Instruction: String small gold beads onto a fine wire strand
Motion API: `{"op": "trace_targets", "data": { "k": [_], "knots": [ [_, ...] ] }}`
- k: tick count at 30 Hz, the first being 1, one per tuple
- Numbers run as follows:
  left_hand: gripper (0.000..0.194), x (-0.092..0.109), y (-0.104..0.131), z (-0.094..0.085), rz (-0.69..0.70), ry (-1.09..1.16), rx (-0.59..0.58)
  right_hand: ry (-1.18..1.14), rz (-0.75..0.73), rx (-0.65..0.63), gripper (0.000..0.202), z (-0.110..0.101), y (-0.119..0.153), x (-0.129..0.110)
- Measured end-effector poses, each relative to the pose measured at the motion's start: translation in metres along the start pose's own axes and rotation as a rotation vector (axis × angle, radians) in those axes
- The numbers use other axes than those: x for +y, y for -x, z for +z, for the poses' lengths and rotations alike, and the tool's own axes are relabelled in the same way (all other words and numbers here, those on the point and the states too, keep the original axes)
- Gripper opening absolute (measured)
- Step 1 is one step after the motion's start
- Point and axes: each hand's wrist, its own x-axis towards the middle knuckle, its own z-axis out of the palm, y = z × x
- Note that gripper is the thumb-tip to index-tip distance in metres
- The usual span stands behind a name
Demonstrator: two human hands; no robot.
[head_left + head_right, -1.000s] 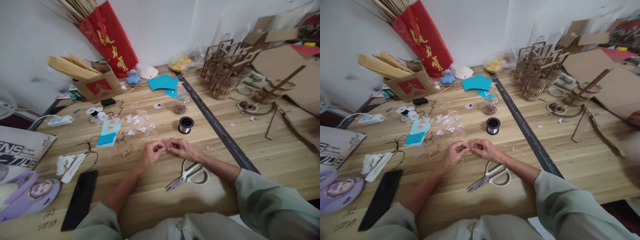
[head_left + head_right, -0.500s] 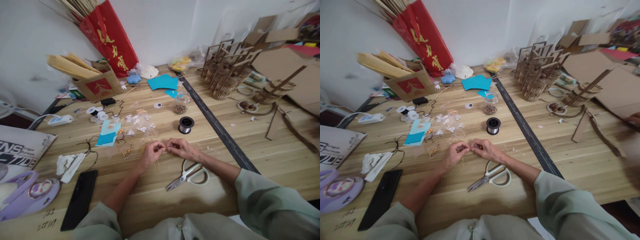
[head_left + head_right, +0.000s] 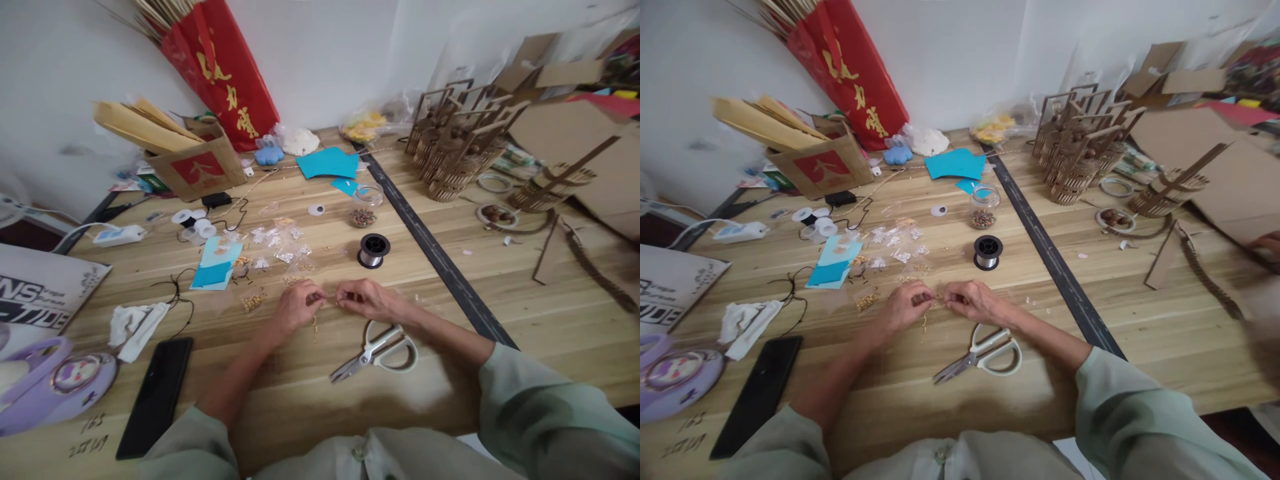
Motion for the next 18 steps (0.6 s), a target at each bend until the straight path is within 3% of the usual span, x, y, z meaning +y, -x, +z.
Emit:
{"op": "trace_targets", "data": {
  "k": [7,18],
  "knots": [
    [0.003,0.001,0.002,-0.006,0.047,-0.168,-0.109,0.407,-0.107,-0.135,0.013,0.01,0.01,-0.018],
    [0.003,-0.006,0.001,0.0,0.049,-0.26,-0.165,0.564,-0.196,-0.177,0.013,0.024,0.013,-0.015]
  ]
}}
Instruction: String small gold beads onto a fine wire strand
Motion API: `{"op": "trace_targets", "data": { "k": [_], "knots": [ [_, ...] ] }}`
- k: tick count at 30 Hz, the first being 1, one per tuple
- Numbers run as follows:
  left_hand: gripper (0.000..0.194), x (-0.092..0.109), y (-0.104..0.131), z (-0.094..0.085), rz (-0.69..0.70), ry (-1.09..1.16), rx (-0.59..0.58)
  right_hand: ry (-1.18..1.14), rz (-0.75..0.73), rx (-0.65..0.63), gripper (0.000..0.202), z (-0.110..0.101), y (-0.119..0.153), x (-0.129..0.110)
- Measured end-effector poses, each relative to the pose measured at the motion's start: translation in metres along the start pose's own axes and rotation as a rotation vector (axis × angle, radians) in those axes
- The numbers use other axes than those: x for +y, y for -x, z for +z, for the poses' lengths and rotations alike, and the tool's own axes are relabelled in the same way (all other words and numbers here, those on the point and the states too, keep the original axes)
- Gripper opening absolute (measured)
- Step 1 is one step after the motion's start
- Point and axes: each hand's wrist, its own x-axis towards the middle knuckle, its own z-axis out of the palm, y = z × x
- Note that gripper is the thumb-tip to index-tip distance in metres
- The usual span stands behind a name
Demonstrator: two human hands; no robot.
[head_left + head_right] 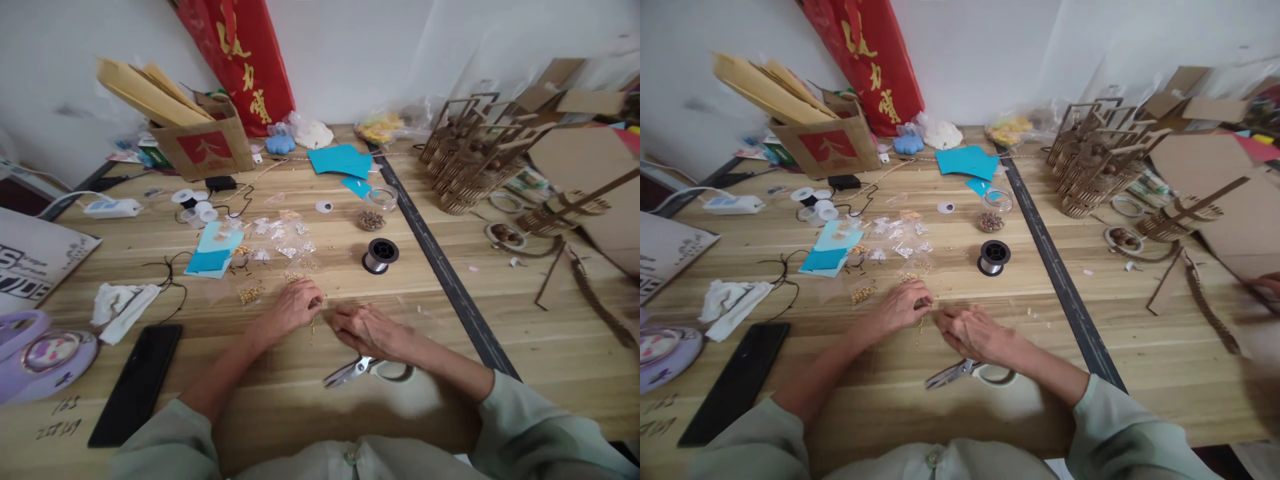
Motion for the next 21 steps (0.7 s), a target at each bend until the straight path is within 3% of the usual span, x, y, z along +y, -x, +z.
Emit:
{"op": "trace_targets", "data": {
  "k": [11,17,21],
  "knots": [
    [0.008,-0.001,-0.001,-0.004,0.002,0.04,-0.051,-0.135,0.036,0.006,0.01,-0.007,-0.001,0.007],
    [0.012,0.0,-0.001,-0.008,-0.02,0.045,-0.104,-0.166,0.2,0.197,0.011,-0.002,-0.007,0.033],
    [0.014,-0.002,-0.001,-0.007,0.005,0.048,-0.094,-0.138,0.2,0.24,0.014,0.006,-0.01,0.042]
  ]
}}
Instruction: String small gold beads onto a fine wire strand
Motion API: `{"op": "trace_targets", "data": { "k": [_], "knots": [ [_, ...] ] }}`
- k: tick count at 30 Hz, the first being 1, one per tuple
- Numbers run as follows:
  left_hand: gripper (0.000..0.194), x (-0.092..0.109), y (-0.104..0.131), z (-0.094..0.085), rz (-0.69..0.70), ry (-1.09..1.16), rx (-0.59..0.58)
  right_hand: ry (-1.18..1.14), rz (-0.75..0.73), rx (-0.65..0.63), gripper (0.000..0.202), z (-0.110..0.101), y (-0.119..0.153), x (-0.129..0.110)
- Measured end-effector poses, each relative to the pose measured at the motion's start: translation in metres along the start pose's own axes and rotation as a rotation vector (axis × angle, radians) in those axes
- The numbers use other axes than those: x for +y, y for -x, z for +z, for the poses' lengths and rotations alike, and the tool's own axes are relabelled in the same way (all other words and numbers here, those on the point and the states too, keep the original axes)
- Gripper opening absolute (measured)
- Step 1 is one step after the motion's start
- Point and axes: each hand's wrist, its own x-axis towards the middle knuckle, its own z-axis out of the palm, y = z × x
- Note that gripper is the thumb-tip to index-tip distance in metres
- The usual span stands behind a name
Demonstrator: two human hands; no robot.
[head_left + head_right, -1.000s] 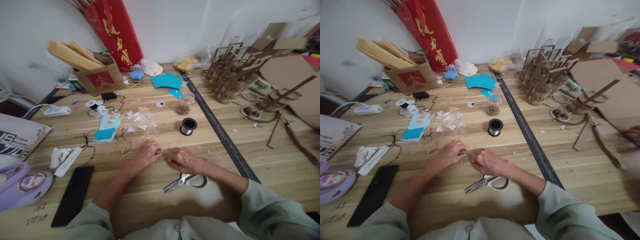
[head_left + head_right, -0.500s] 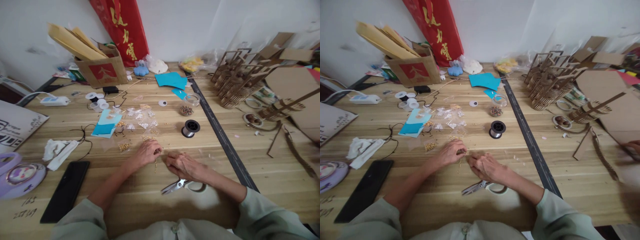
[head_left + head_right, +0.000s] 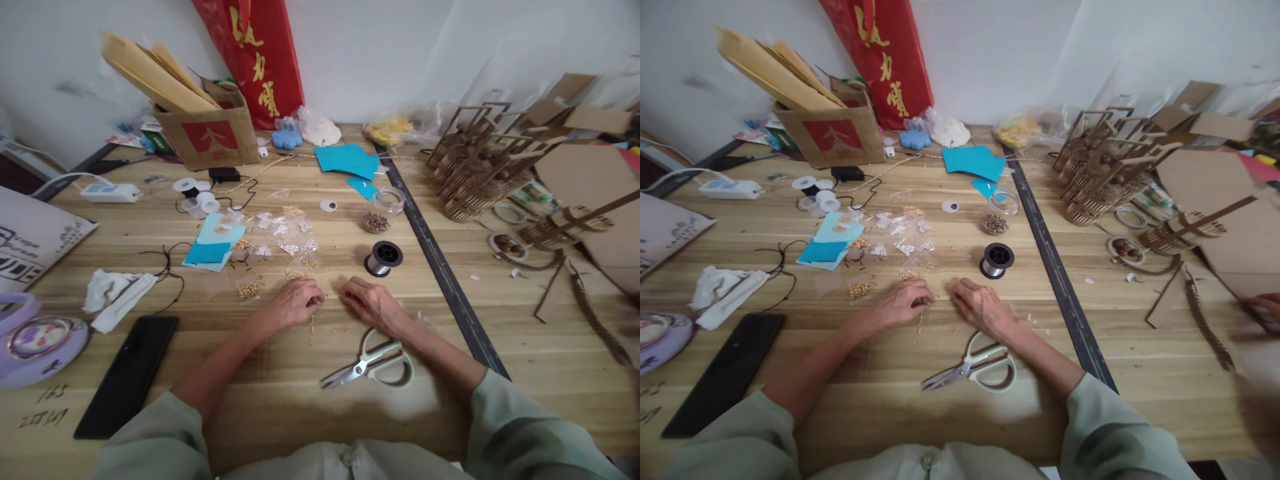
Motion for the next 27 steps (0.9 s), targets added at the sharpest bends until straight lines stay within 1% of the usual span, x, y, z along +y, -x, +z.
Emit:
{"op": "trace_targets", "data": {
  "k": [9,16,18,21,24,27],
  "knots": [
    [0.016,-0.001,0.0,0.001,0.006,-0.033,0.001,0.168,0.005,-0.035,0.015,0.002,-0.004,-0.008],
    [0.018,-0.004,0.0,0.002,0.014,0.016,0.019,0.201,0.024,-0.054,0.013,0.004,-0.005,-0.006],
    [0.017,-0.004,0.0,0.002,0.009,0.019,0.037,0.154,0.01,-0.037,0.012,0.005,-0.005,-0.003],
    [0.017,-0.002,0.0,0.001,-0.011,0.039,0.074,-0.014,0.006,0.005,0.01,0.006,-0.003,0.002],
    [0.015,0.0,-0.001,0.001,-0.021,0.079,0.131,-0.241,0.065,0.051,0.008,0.005,-0.003,0.008],
    [0.014,0.003,-0.002,0.006,0.018,0.097,0.172,-0.457,0.127,0.069,0.009,0.004,-0.003,0.014]
  ]
}}
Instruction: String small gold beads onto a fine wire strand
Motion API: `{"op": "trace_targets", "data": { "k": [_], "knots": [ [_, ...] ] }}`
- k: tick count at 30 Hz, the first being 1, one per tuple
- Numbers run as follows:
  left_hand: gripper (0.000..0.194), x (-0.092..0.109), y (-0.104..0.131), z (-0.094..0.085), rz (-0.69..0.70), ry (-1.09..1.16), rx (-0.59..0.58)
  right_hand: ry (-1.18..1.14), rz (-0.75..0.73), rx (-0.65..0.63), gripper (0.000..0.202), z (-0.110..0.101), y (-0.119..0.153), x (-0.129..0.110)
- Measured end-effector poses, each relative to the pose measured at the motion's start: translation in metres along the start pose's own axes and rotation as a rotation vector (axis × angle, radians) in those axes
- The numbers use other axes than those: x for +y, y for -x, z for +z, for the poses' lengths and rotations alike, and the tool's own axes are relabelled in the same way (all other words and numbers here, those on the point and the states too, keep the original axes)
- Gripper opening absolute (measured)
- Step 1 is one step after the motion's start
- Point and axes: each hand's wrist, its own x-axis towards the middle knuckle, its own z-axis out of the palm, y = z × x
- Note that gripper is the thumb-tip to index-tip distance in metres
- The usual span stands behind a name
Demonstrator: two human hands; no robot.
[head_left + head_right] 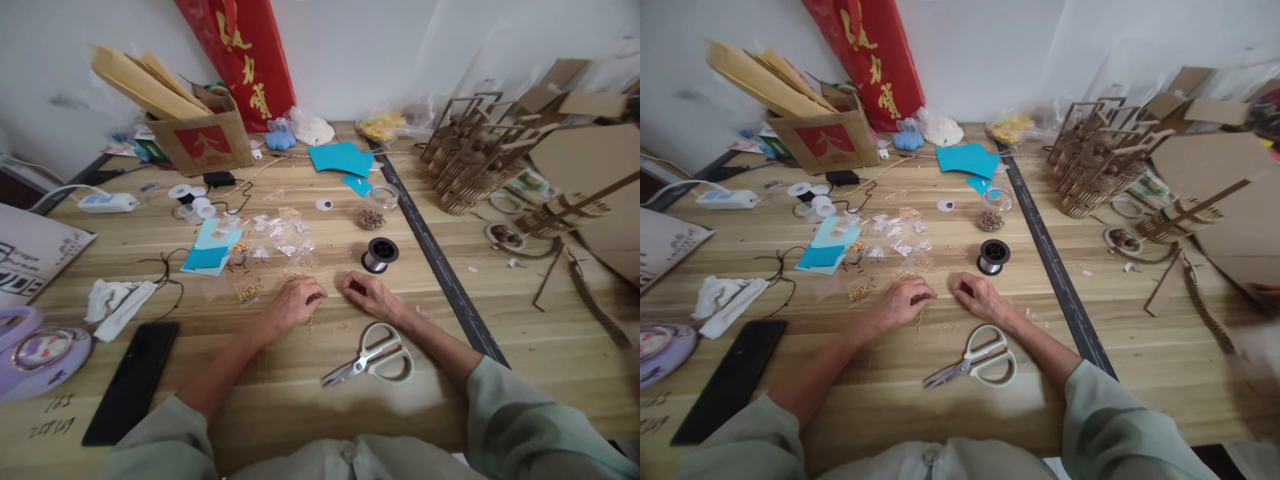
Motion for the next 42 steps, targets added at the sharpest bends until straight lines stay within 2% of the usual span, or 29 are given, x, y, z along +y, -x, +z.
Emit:
{"op": "trace_targets", "data": {
  "k": [6,12,17,22,27,31,36,42],
  "knots": [
    [0.014,0.012,0.0,0.009,0.089,0.021,-0.065,-0.343,0.117,-0.026,0.019,-0.006,-0.005,0.006],
    [0.014,0.025,-0.003,0.009,0.106,-0.028,-0.132,-0.489,0.132,-0.1,0.024,-0.011,-0.004,0.009],
    [0.015,0.027,-0.005,0.006,0.072,-0.043,-0.155,-0.532,0.145,-0.111,0.022,-0.013,-0.005,0.011],
    [0.014,0.026,-0.011,0.007,-0.041,-0.023,-0.073,-0.592,0.147,-0.11,0.021,-0.013,-0.006,0.011],
    [0.013,0.025,-0.019,0.015,-0.158,0.184,0.063,-0.585,0.137,-0.103,0.021,-0.014,-0.005,0.012],
    [0.012,0.025,-0.021,0.018,-0.246,0.433,0.115,-0.628,0.142,-0.073,0.025,-0.01,-0.005,0.011],
    [0.012,0.024,-0.019,0.017,-0.337,0.68,0.109,-0.663,0.125,-0.041,0.026,-0.004,-0.003,0.005],
    [0.023,0.023,-0.016,0.018,-0.404,0.982,0.071,-0.651,0.071,0.039,0.026,0.0,0.001,-0.005]
  ]
}}
